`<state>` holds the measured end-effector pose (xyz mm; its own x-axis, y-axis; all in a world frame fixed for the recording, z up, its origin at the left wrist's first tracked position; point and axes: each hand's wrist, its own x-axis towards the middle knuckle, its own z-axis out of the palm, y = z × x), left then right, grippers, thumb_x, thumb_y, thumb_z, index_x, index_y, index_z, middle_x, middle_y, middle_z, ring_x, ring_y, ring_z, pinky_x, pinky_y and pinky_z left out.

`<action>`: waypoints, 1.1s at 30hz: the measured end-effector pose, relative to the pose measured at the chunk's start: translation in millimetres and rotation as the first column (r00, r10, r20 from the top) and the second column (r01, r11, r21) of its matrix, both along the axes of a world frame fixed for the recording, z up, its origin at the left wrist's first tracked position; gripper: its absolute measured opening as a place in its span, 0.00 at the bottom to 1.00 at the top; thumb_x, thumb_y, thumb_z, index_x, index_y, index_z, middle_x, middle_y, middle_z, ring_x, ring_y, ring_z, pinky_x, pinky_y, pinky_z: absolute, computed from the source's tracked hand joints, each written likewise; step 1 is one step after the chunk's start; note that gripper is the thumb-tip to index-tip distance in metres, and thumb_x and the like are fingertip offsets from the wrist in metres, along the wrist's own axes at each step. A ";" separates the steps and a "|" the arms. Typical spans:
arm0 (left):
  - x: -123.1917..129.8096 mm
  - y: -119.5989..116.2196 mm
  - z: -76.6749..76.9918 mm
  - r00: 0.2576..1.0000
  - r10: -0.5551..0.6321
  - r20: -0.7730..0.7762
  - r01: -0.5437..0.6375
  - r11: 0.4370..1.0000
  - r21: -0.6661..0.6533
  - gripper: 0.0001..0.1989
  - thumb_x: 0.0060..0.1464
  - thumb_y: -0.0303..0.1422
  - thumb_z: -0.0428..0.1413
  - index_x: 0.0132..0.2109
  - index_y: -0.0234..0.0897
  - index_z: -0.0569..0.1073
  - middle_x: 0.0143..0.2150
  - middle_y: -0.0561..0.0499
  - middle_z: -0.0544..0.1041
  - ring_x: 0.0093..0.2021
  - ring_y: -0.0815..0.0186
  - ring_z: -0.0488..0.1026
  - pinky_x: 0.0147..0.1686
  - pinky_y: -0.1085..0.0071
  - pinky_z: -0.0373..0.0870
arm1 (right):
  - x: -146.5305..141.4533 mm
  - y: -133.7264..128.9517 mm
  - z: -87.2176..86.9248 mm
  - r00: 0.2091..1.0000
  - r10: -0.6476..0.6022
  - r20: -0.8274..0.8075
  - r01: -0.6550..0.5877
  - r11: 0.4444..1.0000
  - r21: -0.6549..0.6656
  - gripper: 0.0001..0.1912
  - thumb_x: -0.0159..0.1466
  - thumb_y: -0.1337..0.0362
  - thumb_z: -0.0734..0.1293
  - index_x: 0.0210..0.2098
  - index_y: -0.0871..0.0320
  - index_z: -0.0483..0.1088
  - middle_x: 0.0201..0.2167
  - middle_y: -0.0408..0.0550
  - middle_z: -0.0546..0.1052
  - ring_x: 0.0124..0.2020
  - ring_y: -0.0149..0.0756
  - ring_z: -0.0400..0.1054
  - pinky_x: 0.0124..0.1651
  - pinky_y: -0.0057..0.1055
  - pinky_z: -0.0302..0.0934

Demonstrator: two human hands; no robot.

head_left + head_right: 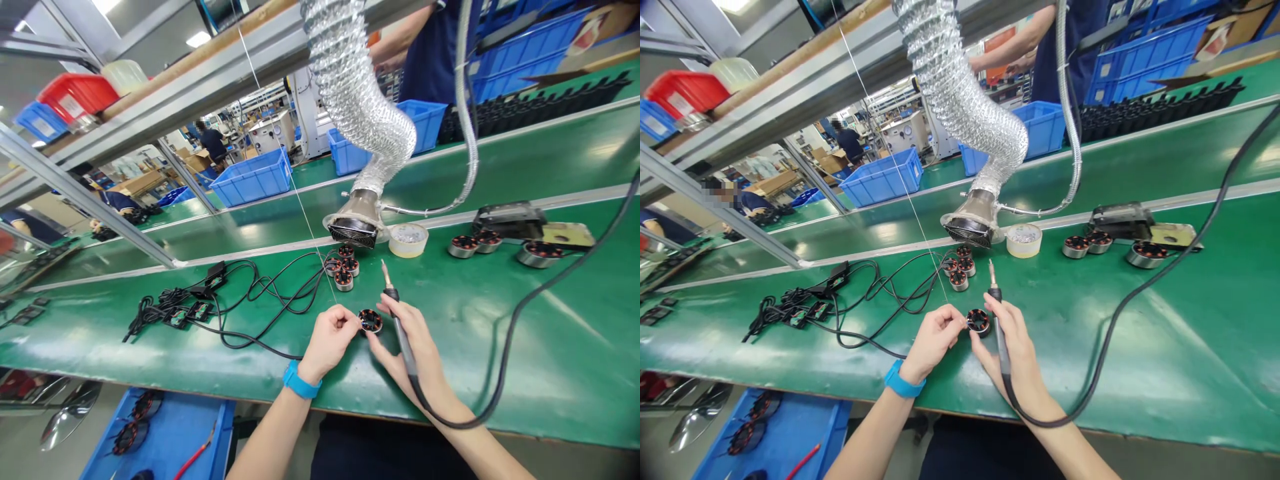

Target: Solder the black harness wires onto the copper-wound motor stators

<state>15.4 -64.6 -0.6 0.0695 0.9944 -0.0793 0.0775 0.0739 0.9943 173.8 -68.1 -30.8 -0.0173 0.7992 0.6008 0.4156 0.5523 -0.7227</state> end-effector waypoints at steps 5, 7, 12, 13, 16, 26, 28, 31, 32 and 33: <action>-2.5 1.3 0.1 0.995 0.012 -0.101 -0.003 0.996 0.084 0.11 0.58 0.37 0.55 0.31 0.34 0.69 0.24 0.56 0.65 0.26 0.72 0.60 0.28 0.75 0.57 | -8.7 9.7 -6.8 0.993 0.100 0.057 -0.092 0.986 -0.138 0.31 0.67 0.66 0.64 0.68 0.50 0.55 0.57 0.54 0.64 0.50 0.39 0.70 0.53 0.37 0.69; -5.8 0.3 1.7 0.977 0.061 -0.202 -0.033 0.990 0.137 0.11 0.58 0.35 0.54 0.29 0.34 0.69 0.25 0.55 0.66 0.27 0.72 0.60 0.28 0.74 0.56 | -4.6 10.8 -9.7 0.991 0.116 0.071 -0.106 0.986 -0.130 0.29 0.67 0.66 0.63 0.67 0.50 0.56 0.56 0.54 0.64 0.48 0.39 0.71 0.51 0.37 0.69; -11.8 -7.5 4.6 0.934 0.074 -0.351 -0.004 0.981 0.195 0.13 0.59 0.37 0.55 0.29 0.34 0.72 0.26 0.53 0.69 0.28 0.70 0.63 0.29 0.74 0.58 | 16.7 8.0 -17.3 0.988 0.089 0.126 -0.081 0.994 -0.068 0.28 0.67 0.65 0.65 0.65 0.50 0.59 0.53 0.53 0.65 0.46 0.39 0.72 0.48 0.36 0.71; -12.6 -8.9 5.2 0.931 0.059 -0.359 0.019 0.978 0.208 0.14 0.59 0.38 0.55 0.30 0.34 0.74 0.28 0.52 0.71 0.29 0.69 0.65 0.31 0.74 0.59 | 20.9 7.1 -18.0 0.987 0.085 0.134 -0.078 0.995 -0.060 0.27 0.66 0.64 0.66 0.64 0.50 0.59 0.53 0.53 0.66 0.46 0.39 0.72 0.48 0.36 0.71; -17.6 -10.3 7.4 0.935 -0.061 -0.350 0.116 0.984 0.139 0.16 0.59 0.42 0.56 0.33 0.33 0.78 0.31 0.50 0.72 0.28 0.70 0.67 0.30 0.73 0.61 | 31.7 4.2 -18.2 0.987 0.063 0.147 -0.059 0.998 -0.033 0.25 0.66 0.63 0.67 0.62 0.50 0.61 0.52 0.52 0.66 0.45 0.39 0.73 0.48 0.35 0.71; -21.0 16.4 18.0 0.915 -0.071 -0.398 0.121 0.988 0.101 0.18 0.65 0.40 0.47 0.49 0.34 0.75 0.21 0.57 0.66 0.23 0.70 0.63 0.28 0.74 0.60 | 46.4 -3.0 -14.7 0.994 0.084 0.073 -0.079 0.995 -0.063 0.29 0.65 0.62 0.70 0.63 0.50 0.60 0.54 0.53 0.66 0.47 0.40 0.73 0.52 0.39 0.71; -5.3 24.1 23.4 0.871 -0.096 -0.482 0.212 0.958 0.193 0.18 0.64 0.33 0.44 0.53 0.37 0.73 0.23 0.57 0.68 0.25 0.69 0.64 0.31 0.73 0.60 | 45.8 -4.6 -12.3 0.994 0.101 0.048 -0.098 0.993 -0.067 0.28 0.65 0.65 0.68 0.63 0.50 0.60 0.54 0.53 0.66 0.49 0.40 0.72 0.53 0.39 0.70; 18.9 36.6 28.5 0.767 -0.225 -0.601 0.394 0.905 0.164 0.12 0.58 0.30 0.47 0.38 0.36 0.76 0.31 0.52 0.74 0.31 0.68 0.67 0.33 0.73 0.59 | 45.6 -9.4 -8.3 0.992 0.128 0.019 -0.127 0.989 -0.074 0.27 0.65 0.68 0.66 0.62 0.49 0.60 0.54 0.52 0.65 0.52 0.40 0.69 0.55 0.39 0.68; 25.1 40.8 29.0 0.721 -0.277 -0.635 0.430 0.898 0.096 0.10 0.56 0.33 0.50 0.32 0.35 0.74 0.30 0.51 0.73 0.30 0.68 0.66 0.32 0.72 0.58 | 45.7 -11.2 -7.3 0.991 0.137 0.005 -0.137 0.987 -0.084 0.28 0.64 0.69 0.66 0.62 0.49 0.60 0.54 0.52 0.65 0.53 0.40 0.69 0.57 0.39 0.67; 29.9 44.8 29.0 0.678 -0.339 -0.652 0.459 0.888 0.016 0.11 0.55 0.36 0.52 0.28 0.35 0.71 0.27 0.52 0.71 0.28 0.68 0.64 0.30 0.72 0.56 | 45.9 -13.0 -6.8 0.989 0.148 -0.013 -0.148 0.984 -0.099 0.29 0.63 0.70 0.67 0.62 0.49 0.60 0.55 0.52 0.65 0.54 0.41 0.67 0.58 0.38 0.65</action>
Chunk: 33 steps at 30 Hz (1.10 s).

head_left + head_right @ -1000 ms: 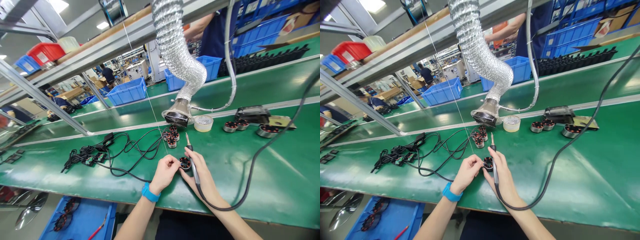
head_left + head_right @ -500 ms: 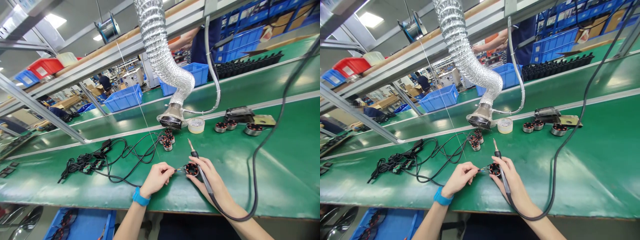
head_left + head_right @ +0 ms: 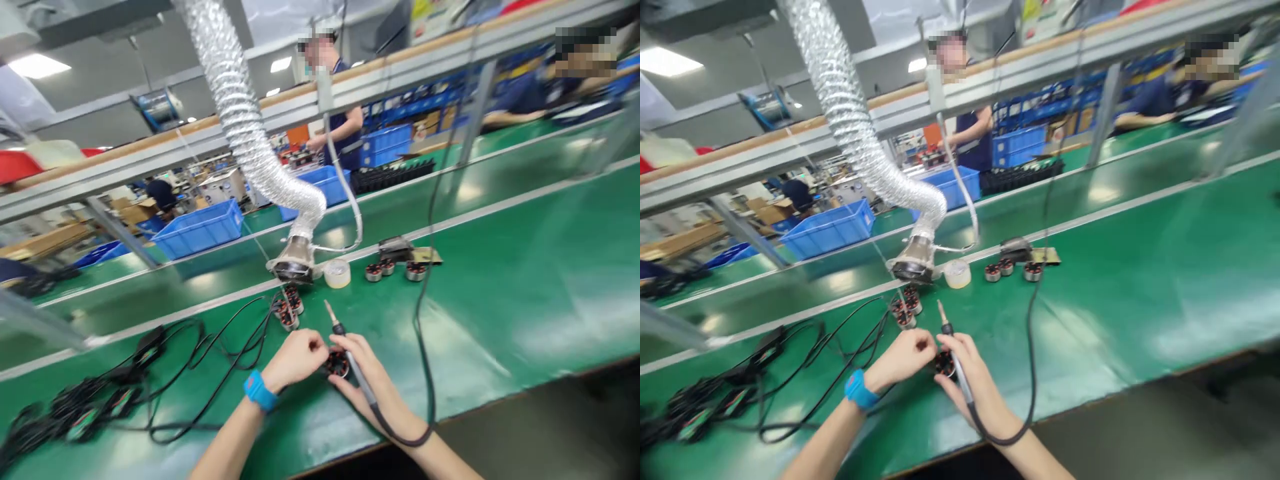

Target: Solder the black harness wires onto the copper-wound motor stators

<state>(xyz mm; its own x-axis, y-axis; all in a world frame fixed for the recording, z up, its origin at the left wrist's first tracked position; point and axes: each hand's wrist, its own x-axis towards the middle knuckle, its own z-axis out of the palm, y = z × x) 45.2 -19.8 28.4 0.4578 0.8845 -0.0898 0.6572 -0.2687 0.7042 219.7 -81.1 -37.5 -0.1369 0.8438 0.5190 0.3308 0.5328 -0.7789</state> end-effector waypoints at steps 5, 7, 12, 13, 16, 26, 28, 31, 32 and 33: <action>-0.2 12.6 -3.0 0.987 -0.162 0.004 0.155 0.938 -0.308 0.20 0.51 0.47 0.56 0.24 0.37 0.62 0.21 0.58 0.59 0.24 0.72 0.52 0.26 0.73 0.47 | 1.6 -3.5 -3.0 0.995 0.063 -0.075 -0.066 0.997 -0.042 0.36 0.58 0.73 0.69 0.63 0.49 0.59 0.53 0.50 0.63 0.51 0.38 0.67 0.56 0.35 0.64; -8.6 14.0 -6.1 0.984 -0.175 0.012 0.165 0.901 -0.402 0.24 0.52 0.53 0.54 0.25 0.37 0.65 0.20 0.59 0.57 0.23 0.72 0.49 0.25 0.72 0.44 | 2.8 -1.6 -7.1 0.993 0.085 -0.084 -0.088 0.995 -0.035 0.38 0.55 0.73 0.71 0.62 0.49 0.59 0.52 0.50 0.63 0.47 0.37 0.67 0.52 0.34 0.65; -23.8 16.7 -23.0 0.983 -0.170 0.070 0.182 0.861 -0.475 0.35 0.43 0.69 0.52 0.27 0.36 0.68 0.20 0.58 0.58 0.21 0.72 0.49 0.24 0.71 0.44 | 4.3 8.7 -24.9 0.996 0.078 -0.049 -0.078 0.997 0.004 0.42 0.50 0.67 0.77 0.61 0.50 0.60 0.48 0.49 0.63 0.43 0.38 0.68 0.47 0.34 0.66; -23.3 17.2 -26.9 0.982 -0.162 0.092 0.187 0.865 -0.465 0.37 0.41 0.70 0.52 0.26 0.36 0.67 0.21 0.57 0.60 0.22 0.72 0.50 0.25 0.71 0.45 | 4.0 10.9 -28.5 0.996 0.082 -0.046 -0.081 0.997 0.008 0.42 0.50 0.66 0.77 0.61 0.50 0.60 0.47 0.49 0.63 0.42 0.38 0.68 0.46 0.34 0.66; -15.3 16.4 -36.4 0.985 -0.159 0.068 0.173 0.890 -0.422 0.39 0.38 0.73 0.51 0.23 0.36 0.65 0.22 0.54 0.64 0.25 0.70 0.55 0.28 0.71 0.50 | 2.8 15.0 -35.2 0.995 0.088 -0.054 -0.089 0.996 -0.017 0.43 0.48 0.64 0.78 0.61 0.49 0.61 0.47 0.48 0.63 0.42 0.37 0.68 0.46 0.33 0.66; -0.4 4.2 -42.2 0.983 0.102 0.152 -0.011 0.862 -0.507 0.24 0.41 0.54 0.59 0.23 0.38 0.61 0.20 0.58 0.60 0.19 0.74 0.50 0.20 0.72 0.44 | 7.1 7.9 -17.7 0.996 0.070 -0.047 -0.074 0.992 -0.100 0.41 0.48 0.77 0.73 0.59 0.49 0.62 0.49 0.48 0.64 0.45 0.36 0.69 0.49 0.31 0.65; 0.7 2.5 -39.3 0.972 0.156 0.175 -0.048 0.864 -0.502 0.22 0.40 0.50 0.60 0.22 0.38 0.62 0.19 0.58 0.60 0.18 0.74 0.52 0.19 0.72 0.46 | 8.0 6.8 -15.9 0.996 0.080 -0.044 -0.084 0.990 -0.115 0.41 0.49 0.78 0.70 0.60 0.48 0.62 0.51 0.48 0.63 0.47 0.36 0.68 0.51 0.30 0.64; 2.8 -1.8 -31.8 0.941 0.230 0.249 -0.072 0.855 -0.514 0.18 0.39 0.43 0.62 0.21 0.36 0.65 0.18 0.58 0.62 0.19 0.74 0.54 0.20 0.73 0.48 | 8.7 7.6 -20.3 0.997 0.060 -0.037 -0.065 0.989 -0.134 0.40 0.52 0.79 0.66 0.61 0.46 0.61 0.55 0.48 0.62 0.49 0.34 0.69 0.54 0.30 0.64; 3.0 -3.1 -29.7 0.923 0.256 0.286 -0.067 0.841 -0.537 0.17 0.37 0.42 0.63 0.22 0.35 0.67 0.19 0.57 0.62 0.19 0.74 0.55 0.20 0.74 0.49 | 8.9 8.9 -23.3 0.998 0.047 -0.030 -0.051 0.989 -0.138 0.39 0.53 0.78 0.66 0.61 0.45 0.61 0.56 0.48 0.62 0.49 0.35 0.69 0.55 0.31 0.63; 2.6 -3.8 -28.4 0.904 0.282 0.321 -0.054 0.822 -0.567 0.16 0.36 0.41 0.64 0.22 0.34 0.68 0.19 0.57 0.63 0.19 0.74 0.55 0.21 0.74 0.49 | 9.1 10.6 -26.5 0.999 0.037 -0.023 -0.040 0.989 -0.141 0.37 0.54 0.77 0.65 0.61 0.45 0.61 0.57 0.48 0.62 0.50 0.35 0.69 0.56 0.31 0.63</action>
